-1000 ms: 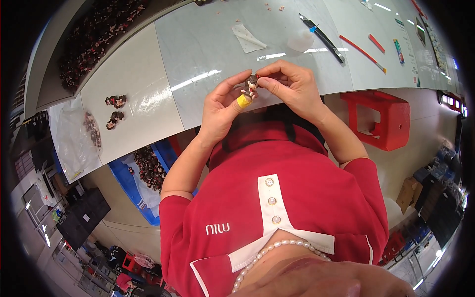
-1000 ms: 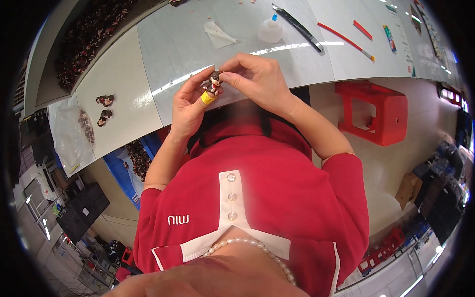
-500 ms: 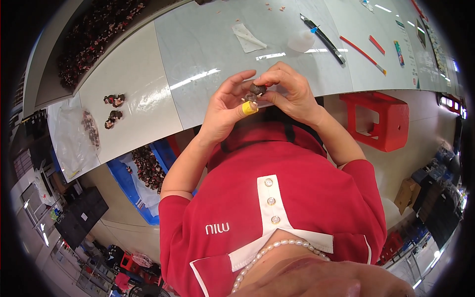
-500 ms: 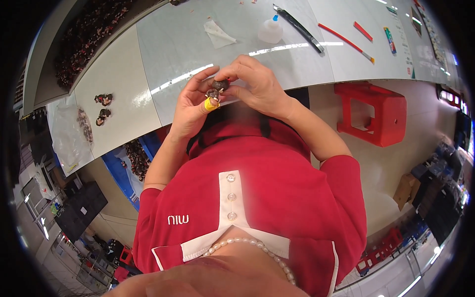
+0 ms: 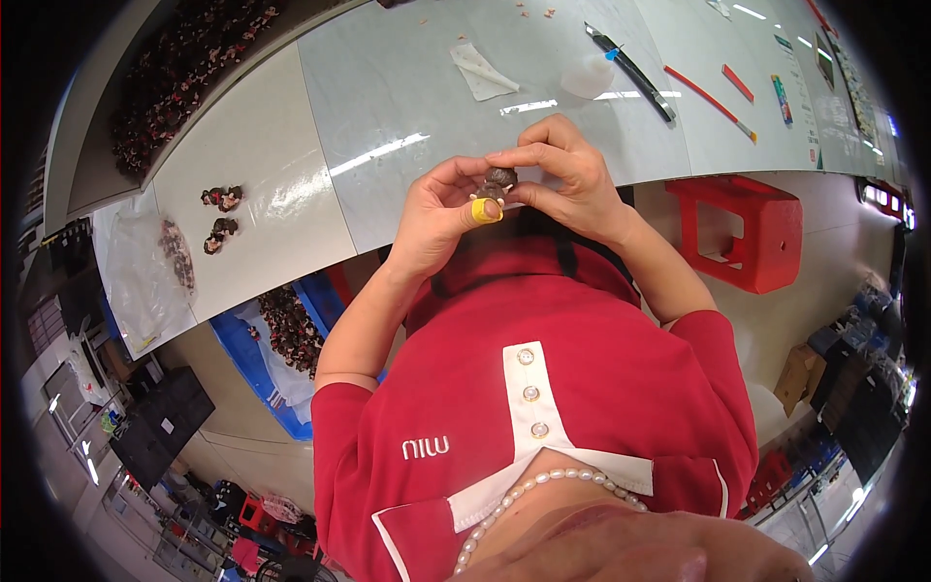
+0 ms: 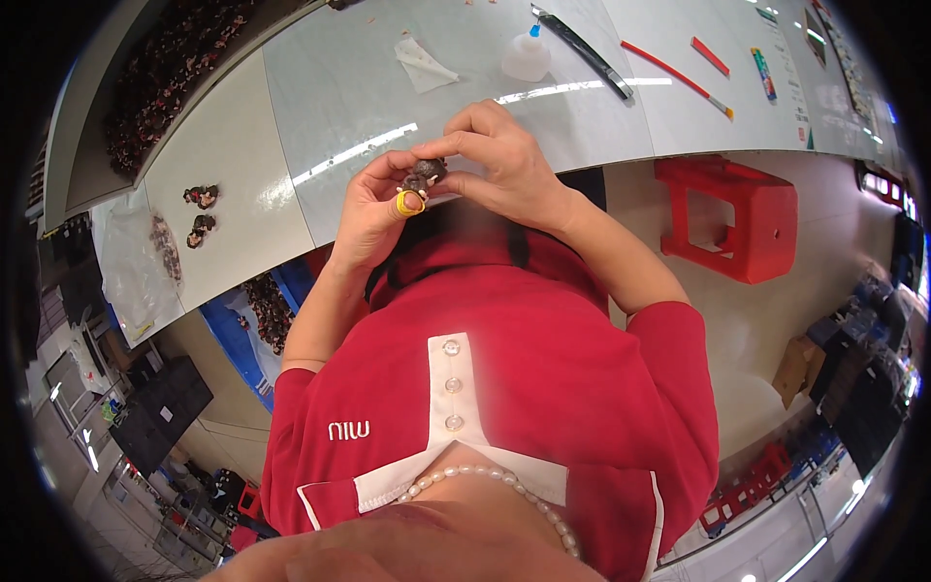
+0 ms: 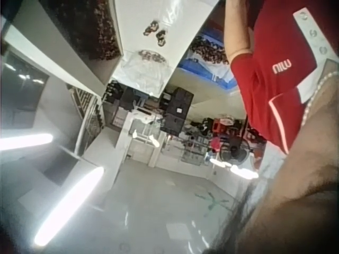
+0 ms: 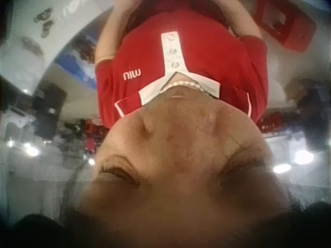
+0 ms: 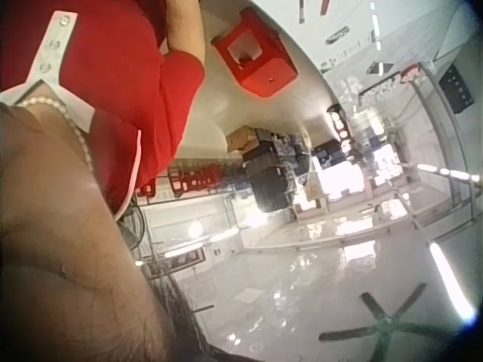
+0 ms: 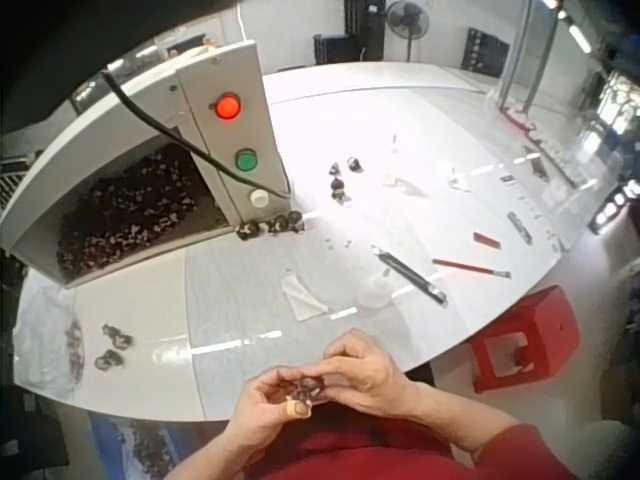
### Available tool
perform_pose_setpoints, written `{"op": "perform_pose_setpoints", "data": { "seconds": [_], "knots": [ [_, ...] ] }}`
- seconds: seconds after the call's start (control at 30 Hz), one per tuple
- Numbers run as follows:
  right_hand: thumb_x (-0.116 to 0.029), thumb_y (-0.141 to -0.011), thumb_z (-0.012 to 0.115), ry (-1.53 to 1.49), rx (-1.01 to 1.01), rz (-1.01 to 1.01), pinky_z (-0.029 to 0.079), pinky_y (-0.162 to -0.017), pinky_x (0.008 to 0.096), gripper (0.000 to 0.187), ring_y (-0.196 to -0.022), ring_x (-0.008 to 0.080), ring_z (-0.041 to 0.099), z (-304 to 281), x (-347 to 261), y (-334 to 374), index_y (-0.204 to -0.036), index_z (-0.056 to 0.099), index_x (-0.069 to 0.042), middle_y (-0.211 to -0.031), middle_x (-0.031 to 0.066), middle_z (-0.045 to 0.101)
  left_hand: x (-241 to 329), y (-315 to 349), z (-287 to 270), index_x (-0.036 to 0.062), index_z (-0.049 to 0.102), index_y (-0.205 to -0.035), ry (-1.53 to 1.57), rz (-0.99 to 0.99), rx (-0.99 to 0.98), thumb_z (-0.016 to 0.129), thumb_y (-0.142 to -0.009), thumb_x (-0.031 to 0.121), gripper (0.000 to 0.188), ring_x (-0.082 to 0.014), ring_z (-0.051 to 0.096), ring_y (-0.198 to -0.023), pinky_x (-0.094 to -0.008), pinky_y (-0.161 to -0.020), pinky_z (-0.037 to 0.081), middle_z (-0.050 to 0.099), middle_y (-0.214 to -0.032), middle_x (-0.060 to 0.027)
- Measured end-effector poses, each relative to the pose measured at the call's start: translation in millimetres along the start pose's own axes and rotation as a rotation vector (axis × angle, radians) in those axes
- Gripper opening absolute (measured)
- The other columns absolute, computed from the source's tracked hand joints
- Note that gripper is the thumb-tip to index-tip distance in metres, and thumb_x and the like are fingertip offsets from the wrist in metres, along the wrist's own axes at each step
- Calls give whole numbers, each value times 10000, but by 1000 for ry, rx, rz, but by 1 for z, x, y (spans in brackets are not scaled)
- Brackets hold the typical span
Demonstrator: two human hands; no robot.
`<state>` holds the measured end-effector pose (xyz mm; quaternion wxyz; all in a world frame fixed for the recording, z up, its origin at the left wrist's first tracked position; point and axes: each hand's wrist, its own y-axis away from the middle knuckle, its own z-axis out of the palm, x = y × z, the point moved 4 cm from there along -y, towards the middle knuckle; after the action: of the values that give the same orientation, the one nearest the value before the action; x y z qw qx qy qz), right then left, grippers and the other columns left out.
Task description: The person assembles small plastic parts of a toy figure by hand, applying glue from a bottle for bonding.
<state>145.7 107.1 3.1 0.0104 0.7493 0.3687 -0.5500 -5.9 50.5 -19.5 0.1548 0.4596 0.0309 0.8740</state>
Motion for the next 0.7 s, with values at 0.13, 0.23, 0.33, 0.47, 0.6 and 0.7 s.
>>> {"op": "perform_pose_setpoints", "data": {
  "seconds": [0.13, 0.23, 0.33, 0.47, 0.6, 0.7],
  "knots": [
    [18, -630, 742, -4, -8, -16, 454, -695, 266, 440, -815, 163, 521, 0, 0, -1, -1038, 679, -133, -860, 22, 528, -1, 0, -1, -7, 562, -1075, 47, -22, -2, 715, -767, 40, 347, -179, 599, -960, -355, -887, 520, 613, -1023, -95],
    [1, -635, 750, -6, -15, 4, 455, -697, 269, 428, -818, 159, 524, 1, 2, -1, -1037, 678, -126, -855, 24, 535, -3, 0, -4, -7, 563, -1072, 44, -26, 3, 718, -768, 48, 346, -179, 600, -959, -358, -885, 521, 614, -1023, -95],
    [-3, -639, 749, -22, -20, 12, 458, -701, 267, 418, -826, 159, 531, 1, 3, -1, -1035, 677, -114, -861, 24, 540, -3, -1, -4, -7, 563, -1076, 39, -35, 5, 719, -769, 54, 349, -177, 600, -959, -359, -884, 521, 614, -1024, -92],
    [28, -649, 724, -43, -23, 41, 468, -719, 269, 400, -837, 165, 545, 0, 1, -3, -1027, 675, -96, -882, 38, 546, -3, -2, -5, -1, 555, -1104, 15, -28, 3, 721, -772, 68, 378, -178, 589, -991, -352, -905, 506, 607, -1049, -87],
    [62, -658, 696, -86, -8, 45, 476, -741, 273, 400, -843, 167, 561, 1, 2, -4, -1030, 661, -81, -900, 54, 555, -4, -3, -6, 6, 540, -1148, -14, -2, 3, 718, -774, 72, 419, -185, 571, -1036, -342, -938, 478, 596, -1091, -93],
    [61, -662, 696, -119, 0, 60, 480, -752, 273, 411, -850, 169, 572, 3, 6, -3, -1045, 647, -81, -911, 55, 560, 0, -5, 3, 11, 524, -1182, 20, 7, -5, 709, -782, 68, 444, -186, 554, -1071, -334, -954, 459, 581, -1130, -104]
  ]
}}
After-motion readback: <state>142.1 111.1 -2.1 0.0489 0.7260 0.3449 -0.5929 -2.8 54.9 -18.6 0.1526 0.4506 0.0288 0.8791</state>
